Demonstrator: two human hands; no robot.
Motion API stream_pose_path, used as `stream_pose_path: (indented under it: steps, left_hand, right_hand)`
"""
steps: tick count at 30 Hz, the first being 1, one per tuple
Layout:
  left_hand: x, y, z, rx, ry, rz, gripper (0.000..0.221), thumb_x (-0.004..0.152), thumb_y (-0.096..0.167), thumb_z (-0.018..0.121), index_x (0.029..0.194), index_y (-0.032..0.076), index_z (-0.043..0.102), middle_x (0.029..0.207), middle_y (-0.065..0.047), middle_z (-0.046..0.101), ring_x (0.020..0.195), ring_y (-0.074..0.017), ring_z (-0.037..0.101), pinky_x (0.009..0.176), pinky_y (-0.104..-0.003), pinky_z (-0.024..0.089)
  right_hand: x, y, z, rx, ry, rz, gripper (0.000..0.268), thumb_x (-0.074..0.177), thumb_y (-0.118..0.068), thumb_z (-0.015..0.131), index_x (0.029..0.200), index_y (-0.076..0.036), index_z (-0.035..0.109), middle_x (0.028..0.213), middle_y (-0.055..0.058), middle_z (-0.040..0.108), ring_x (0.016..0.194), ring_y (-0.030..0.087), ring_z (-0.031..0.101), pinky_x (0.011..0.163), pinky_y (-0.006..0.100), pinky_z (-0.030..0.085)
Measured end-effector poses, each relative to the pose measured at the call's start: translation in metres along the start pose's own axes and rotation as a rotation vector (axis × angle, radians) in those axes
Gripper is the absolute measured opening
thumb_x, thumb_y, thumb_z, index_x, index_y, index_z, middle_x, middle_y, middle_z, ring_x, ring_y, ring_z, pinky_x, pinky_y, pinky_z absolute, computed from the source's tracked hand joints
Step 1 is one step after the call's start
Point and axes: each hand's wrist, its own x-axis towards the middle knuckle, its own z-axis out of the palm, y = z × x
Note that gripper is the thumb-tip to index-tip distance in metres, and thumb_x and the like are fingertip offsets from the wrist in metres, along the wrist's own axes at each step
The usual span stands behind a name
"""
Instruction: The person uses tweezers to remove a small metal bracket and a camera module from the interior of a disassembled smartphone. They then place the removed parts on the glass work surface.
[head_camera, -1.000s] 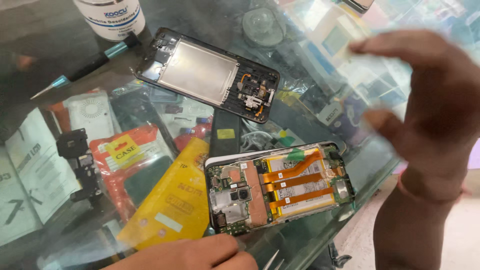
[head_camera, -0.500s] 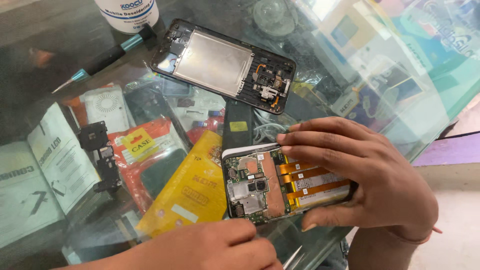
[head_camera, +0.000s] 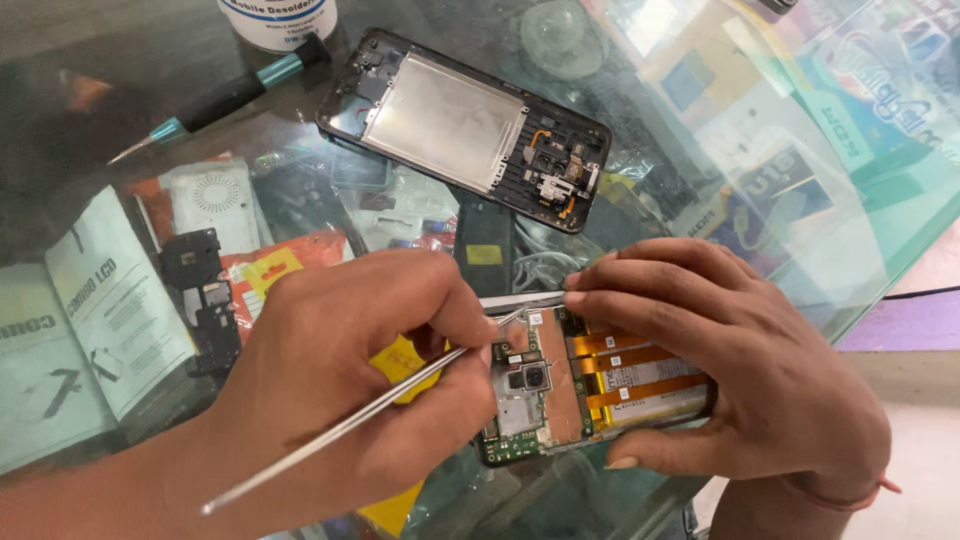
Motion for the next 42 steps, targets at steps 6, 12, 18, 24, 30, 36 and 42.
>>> stream_pose_path:
  steps: [6, 12, 18, 24, 30, 36, 42]
  left_hand:
    - [0.0022, -0.0043, -0.0023, -0.068, -0.069, -0.085, 0.013, 0.083, 0.016, 0.072, 0.087, 0.006, 0.065, 0.074, -0.002, 0.068, 0.063, -0.0111, 0.067, 0.057, -0.028, 0.051]
    - [0.0039, -0.0058, -0.0031, -0.047, -0.066, -0.033, 0.013, 0.083, 0.017, 0.070, 0.088, 0.006, 0.064, 0.076, -0.002, 0.067, 0.066, -0.0112, 0.068, 0.058, -0.028, 0.051]
    - [0.0052, -0.0055, -0.0012, -0.014, -0.075, -0.032, 0.014, 0.082, 0.016, 0.071, 0.086, 0.005, 0.063, 0.075, -0.003, 0.066, 0.067, -0.0139, 0.067, 0.060, -0.030, 0.050]
    - [0.0058, -0.0053, -0.0023, -0.011, -0.098, -0.021, 0.013, 0.081, 0.012, 0.071, 0.085, 0.004, 0.062, 0.074, -0.005, 0.063, 0.066, -0.0165, 0.063, 0.057, -0.032, 0.047]
    - [0.0066, -0.0057, -0.0003, 0.000, -0.116, 0.039, 0.011, 0.080, 0.010, 0.069, 0.083, 0.004, 0.061, 0.075, -0.007, 0.063, 0.068, -0.0203, 0.060, 0.063, -0.036, 0.046]
    - [0.0069, -0.0055, -0.0068, -0.116, -0.111, -0.120, 0.015, 0.085, 0.017, 0.067, 0.090, 0.004, 0.062, 0.076, -0.001, 0.068, 0.065, -0.0090, 0.068, 0.060, -0.026, 0.053]
    - [0.0078, -0.0046, -0.0070, -0.186, -0.105, -0.122, 0.017, 0.085, 0.016, 0.066, 0.089, 0.001, 0.060, 0.075, -0.001, 0.066, 0.069, -0.0058, 0.064, 0.061, -0.025, 0.054]
  right_hand:
    - [-0.0004, 0.0017, 0.0004, -0.010, -0.011, -0.034, 0.083, 0.074, -0.056, 0.079, 0.141, -0.012, 0.058, 0.144, 0.007, 0.059, 0.133, 0.033, 0.052, 0.108, 0.048, 0.042]
    - [-0.0012, 0.0030, 0.0016, 0.003, -0.011, -0.022, 0.082, 0.073, -0.056, 0.079, 0.139, -0.012, 0.060, 0.144, 0.008, 0.059, 0.133, 0.035, 0.052, 0.108, 0.047, 0.042]
    - [-0.0013, 0.0043, 0.0030, 0.006, -0.001, -0.033, 0.081, 0.074, -0.058, 0.078, 0.138, -0.011, 0.060, 0.144, 0.008, 0.060, 0.133, 0.035, 0.052, 0.110, 0.048, 0.042]
    - [-0.0015, 0.0041, 0.0023, -0.022, -0.010, -0.029, 0.079, 0.075, -0.058, 0.076, 0.137, -0.012, 0.060, 0.144, 0.007, 0.059, 0.132, 0.035, 0.052, 0.108, 0.048, 0.041]
    - [-0.0017, 0.0045, 0.0037, -0.027, -0.007, -0.025, 0.079, 0.076, -0.060, 0.076, 0.137, -0.011, 0.059, 0.144, 0.008, 0.059, 0.133, 0.034, 0.052, 0.108, 0.048, 0.041]
    - [-0.0023, 0.0051, 0.0037, -0.036, -0.018, -0.025, 0.084, 0.074, -0.061, 0.077, 0.139, -0.011, 0.059, 0.144, 0.008, 0.059, 0.132, 0.034, 0.052, 0.106, 0.048, 0.043]
    - [-0.0024, 0.0020, 0.0037, -0.026, 0.008, -0.021, 0.088, 0.071, -0.059, 0.079, 0.140, -0.009, 0.056, 0.143, 0.008, 0.060, 0.132, 0.035, 0.054, 0.106, 0.047, 0.044]
